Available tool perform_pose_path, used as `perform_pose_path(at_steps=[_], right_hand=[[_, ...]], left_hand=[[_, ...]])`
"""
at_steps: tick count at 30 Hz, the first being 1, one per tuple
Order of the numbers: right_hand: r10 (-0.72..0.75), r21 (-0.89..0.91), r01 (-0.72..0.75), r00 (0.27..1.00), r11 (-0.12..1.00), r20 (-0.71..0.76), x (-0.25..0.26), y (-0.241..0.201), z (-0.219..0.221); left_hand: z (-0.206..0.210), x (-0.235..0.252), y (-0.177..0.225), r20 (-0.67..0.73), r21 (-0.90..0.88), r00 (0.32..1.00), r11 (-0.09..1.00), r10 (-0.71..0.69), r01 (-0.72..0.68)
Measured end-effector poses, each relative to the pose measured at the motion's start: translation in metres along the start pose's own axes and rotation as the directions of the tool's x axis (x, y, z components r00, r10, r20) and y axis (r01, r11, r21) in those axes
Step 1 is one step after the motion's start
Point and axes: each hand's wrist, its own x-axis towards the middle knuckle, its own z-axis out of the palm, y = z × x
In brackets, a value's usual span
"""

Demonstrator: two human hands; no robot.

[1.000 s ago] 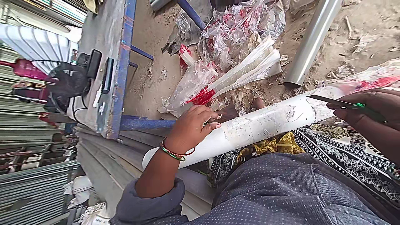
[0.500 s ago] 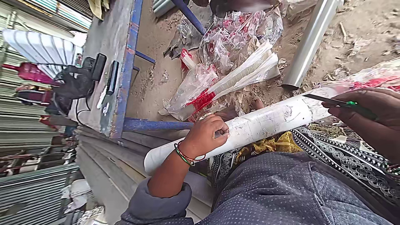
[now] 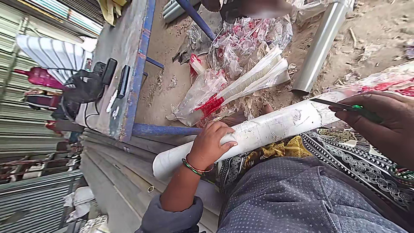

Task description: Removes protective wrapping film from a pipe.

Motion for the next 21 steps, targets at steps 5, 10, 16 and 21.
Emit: perform_pose_path(at_steps=[5, 10, 16, 21], right_hand=[[-0.011, -0.016, 0.011, 1.000, 1.000, 0.002, 0.000, -0.002, -0.001], [-0.031, -0.037, 0.031, 1.000, 0.999, 0.000, -0.001, -0.007, -0.006], [-0.052, -0.050, 0.050, 0.998, 0.998, -0.031, -0.005, -0.009, -0.010], [-0.080, -0.049, 0.078, 0.996, 0.996, -0.040, -0.006, -0.011, -0.010]], left_hand=[[0.012, -0.001, 0.009, -0.120, 0.008, 0.992, 0.999, 0.048, -0.048], [0.010, -0.003, 0.017, -0.065, -0.004, 0.985, 0.987, 0.161, -0.161], [0.008, -0.027, 0.031, 0.027, -0.098, 0.955, 0.951, 0.296, -0.292], [0.000, -0.034, 0.015, -0.296, -0.109, 0.954, 0.991, 0.042, -0.078]])
